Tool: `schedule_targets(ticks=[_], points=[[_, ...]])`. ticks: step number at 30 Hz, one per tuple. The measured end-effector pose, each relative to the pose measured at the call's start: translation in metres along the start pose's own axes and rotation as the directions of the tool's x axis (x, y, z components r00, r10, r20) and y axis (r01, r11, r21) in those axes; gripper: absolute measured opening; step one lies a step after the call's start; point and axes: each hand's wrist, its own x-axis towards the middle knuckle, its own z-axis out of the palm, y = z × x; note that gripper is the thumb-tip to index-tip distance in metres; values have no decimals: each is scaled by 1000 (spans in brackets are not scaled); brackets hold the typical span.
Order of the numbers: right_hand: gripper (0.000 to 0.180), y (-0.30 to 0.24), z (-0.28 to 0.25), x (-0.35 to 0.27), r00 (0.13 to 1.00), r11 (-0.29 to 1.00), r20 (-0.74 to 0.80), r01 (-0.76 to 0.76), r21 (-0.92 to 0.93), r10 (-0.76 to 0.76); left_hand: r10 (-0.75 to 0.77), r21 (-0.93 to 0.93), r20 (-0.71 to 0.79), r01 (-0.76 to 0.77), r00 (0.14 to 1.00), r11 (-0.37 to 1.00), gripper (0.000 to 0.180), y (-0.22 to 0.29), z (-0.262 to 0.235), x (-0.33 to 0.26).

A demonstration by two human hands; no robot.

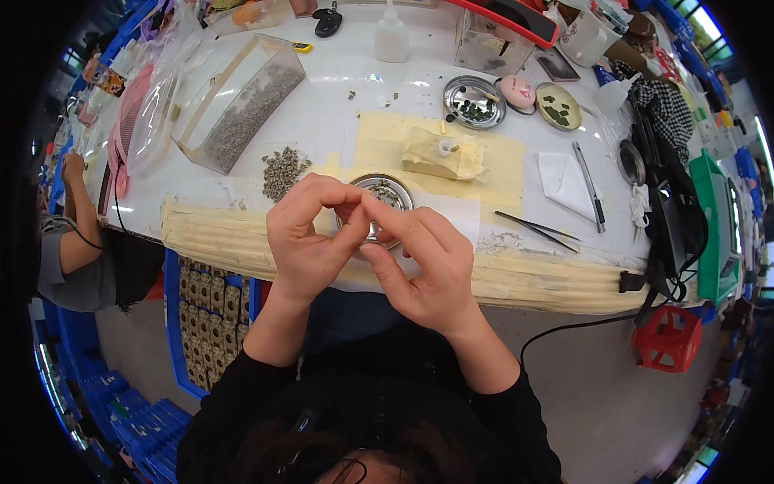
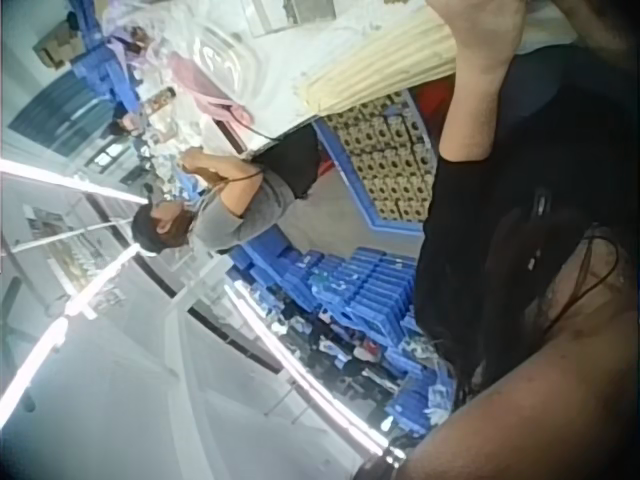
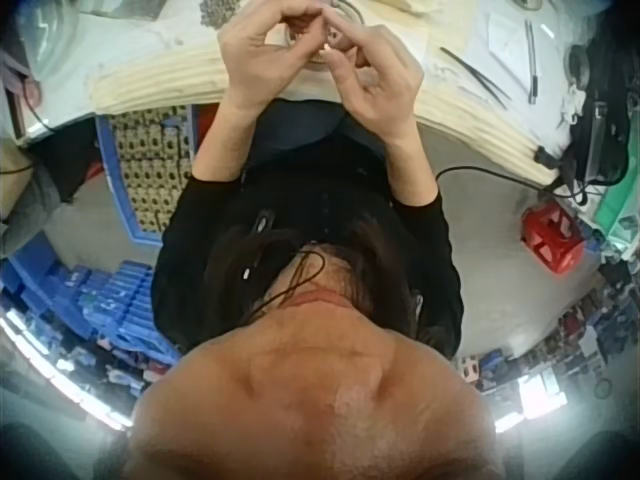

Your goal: Manually sorting and assembling small metal pins into a circular container on a workbench.

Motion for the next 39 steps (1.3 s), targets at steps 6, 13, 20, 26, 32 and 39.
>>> schedule_targets(ticks=[6, 13, 20, 26, 32, 39], points=[[41, 0, 3, 1, 990, 989, -15, -137, 60, 138, 41, -7, -15, -41, 999, 999, 12, 0, -1, 0], [43, 3, 2, -2, 986, 971, 7, -163, 173, 164, 24, -16, -31, -25, 999, 1000, 13, 2, 2, 0], [45, -2, 2, 2, 1000, 1000, 9, -19, -11, 20, -37, 6, -12, 37, 999, 999, 12, 1, 3, 0], [42, -1, 3, 1, 998, 998, 0, -61, -24, 61, -19, 12, -16, 19, 1000, 1000, 12, 0, 1, 0], [43, 3, 7, 0, 993, 993, -10, -115, 26, 116, -10, 2, -19, 10, 1000, 1000, 12, 1, 1, 1], [46, 0, 3, 1, 996, 995, 13, -94, 27, 93, -11, 26, -9, 11, 1000, 1000, 12, 0, 1, 1]])
